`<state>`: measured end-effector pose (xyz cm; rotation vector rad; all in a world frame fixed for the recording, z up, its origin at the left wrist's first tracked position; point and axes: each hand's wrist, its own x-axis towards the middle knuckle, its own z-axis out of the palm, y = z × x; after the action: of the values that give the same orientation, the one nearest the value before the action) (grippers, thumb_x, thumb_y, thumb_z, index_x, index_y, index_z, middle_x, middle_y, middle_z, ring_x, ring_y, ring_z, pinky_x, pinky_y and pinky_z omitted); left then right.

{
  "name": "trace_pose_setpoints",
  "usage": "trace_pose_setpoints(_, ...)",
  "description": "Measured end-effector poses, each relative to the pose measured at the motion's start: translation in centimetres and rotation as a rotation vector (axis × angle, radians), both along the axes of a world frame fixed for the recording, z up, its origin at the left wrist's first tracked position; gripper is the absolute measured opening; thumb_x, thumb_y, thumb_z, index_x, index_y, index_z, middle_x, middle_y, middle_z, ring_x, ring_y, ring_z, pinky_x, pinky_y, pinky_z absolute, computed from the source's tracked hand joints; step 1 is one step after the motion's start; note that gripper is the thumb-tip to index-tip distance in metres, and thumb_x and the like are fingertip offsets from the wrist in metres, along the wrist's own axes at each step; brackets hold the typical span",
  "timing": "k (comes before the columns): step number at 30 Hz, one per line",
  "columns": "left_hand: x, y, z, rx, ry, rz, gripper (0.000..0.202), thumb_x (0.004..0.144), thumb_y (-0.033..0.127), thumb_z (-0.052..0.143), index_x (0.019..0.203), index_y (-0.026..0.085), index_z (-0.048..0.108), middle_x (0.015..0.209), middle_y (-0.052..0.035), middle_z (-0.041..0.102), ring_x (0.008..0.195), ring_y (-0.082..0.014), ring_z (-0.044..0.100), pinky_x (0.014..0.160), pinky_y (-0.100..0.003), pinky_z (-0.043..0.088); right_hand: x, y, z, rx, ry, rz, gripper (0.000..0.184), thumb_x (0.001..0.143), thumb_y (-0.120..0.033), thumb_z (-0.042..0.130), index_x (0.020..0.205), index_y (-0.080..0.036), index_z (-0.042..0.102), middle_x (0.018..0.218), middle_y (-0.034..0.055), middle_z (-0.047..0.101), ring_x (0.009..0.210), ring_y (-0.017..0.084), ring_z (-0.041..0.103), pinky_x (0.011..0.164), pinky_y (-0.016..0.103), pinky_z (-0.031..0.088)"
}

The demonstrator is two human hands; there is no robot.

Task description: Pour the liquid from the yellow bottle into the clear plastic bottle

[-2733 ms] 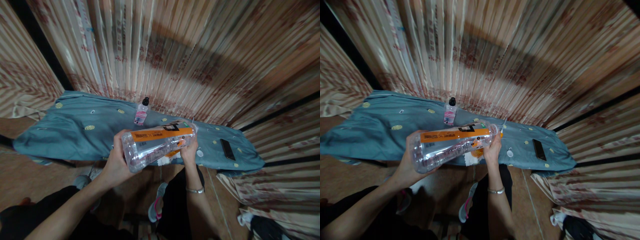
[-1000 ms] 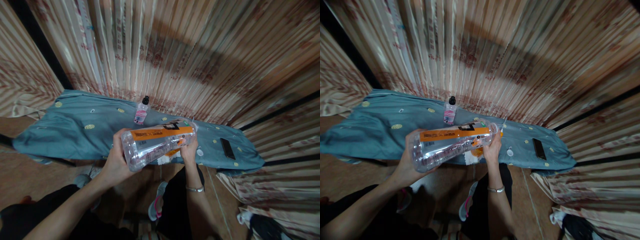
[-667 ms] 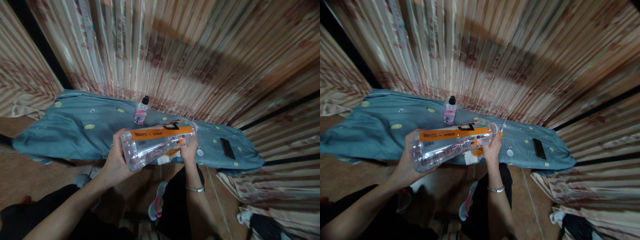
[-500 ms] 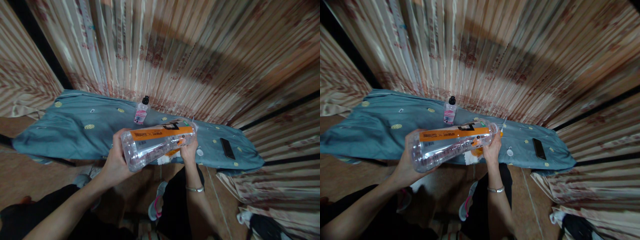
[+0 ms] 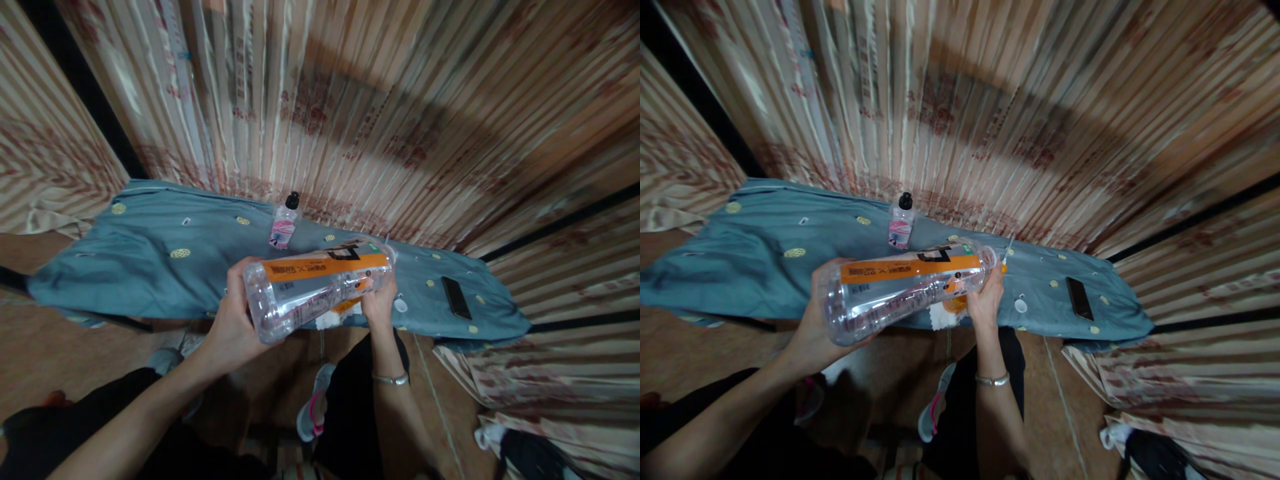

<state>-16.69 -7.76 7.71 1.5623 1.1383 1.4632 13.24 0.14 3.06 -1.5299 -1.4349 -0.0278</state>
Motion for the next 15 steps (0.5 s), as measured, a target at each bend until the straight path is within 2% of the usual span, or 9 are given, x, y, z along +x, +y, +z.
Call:
trace_pose_setpoints(5,0.03,-0.11,0.08,-0.043,-0.028,0.013,0.099,0.066,0.043,0.102,0.146,0.032,0.046,0.124,-0.0090,0.082,0.109,-0.0405,0.087,0.094,-0.059,0.074,-0.10,-0.19,0.23,-0.003,0.028,0.011,0.062,0.092,-0.063,0.054,0.129,-0.015,0.069,0.110,0.0201,0.083,0.098,0.038,0.081,0.093,0.055,0.065)
trace_pose_setpoints(11,-0.05,-0.04,0.27,-0.017,-0.022,0.003,0.099,0.061,0.037,0.102,0.143,0.031,0.047,0.124,-0.0092,0.083,0.111,-0.0433,0.088,0.095,-0.059,0.075,0.01,-0.09,0.00,-0.019,0.039,0.012,0.061,0.092,-0.058,0.057,0.137,-0.018,0.066,0.114,0.0177,0.082,0.104,0.038,0.078,0.098,0.057,0.063)
trace_pose_setpoints(15,0.07,-0.08,0.29,-0.047,-0.015,0.014,0.097,0.066,0.040,0.101,0.144,0.032,0.045,0.123,-0.0100,0.085,0.106,-0.0417,0.089,0.089,-0.058,0.076,-0.04,-0.10,0.03,-0.012,0.048,0.036,0.064,0.092,-0.057,0.057,0.140,-0.016,0.064,0.117,0.0191,0.081,0.106,0.039,0.078,0.100,0.058,0.063)
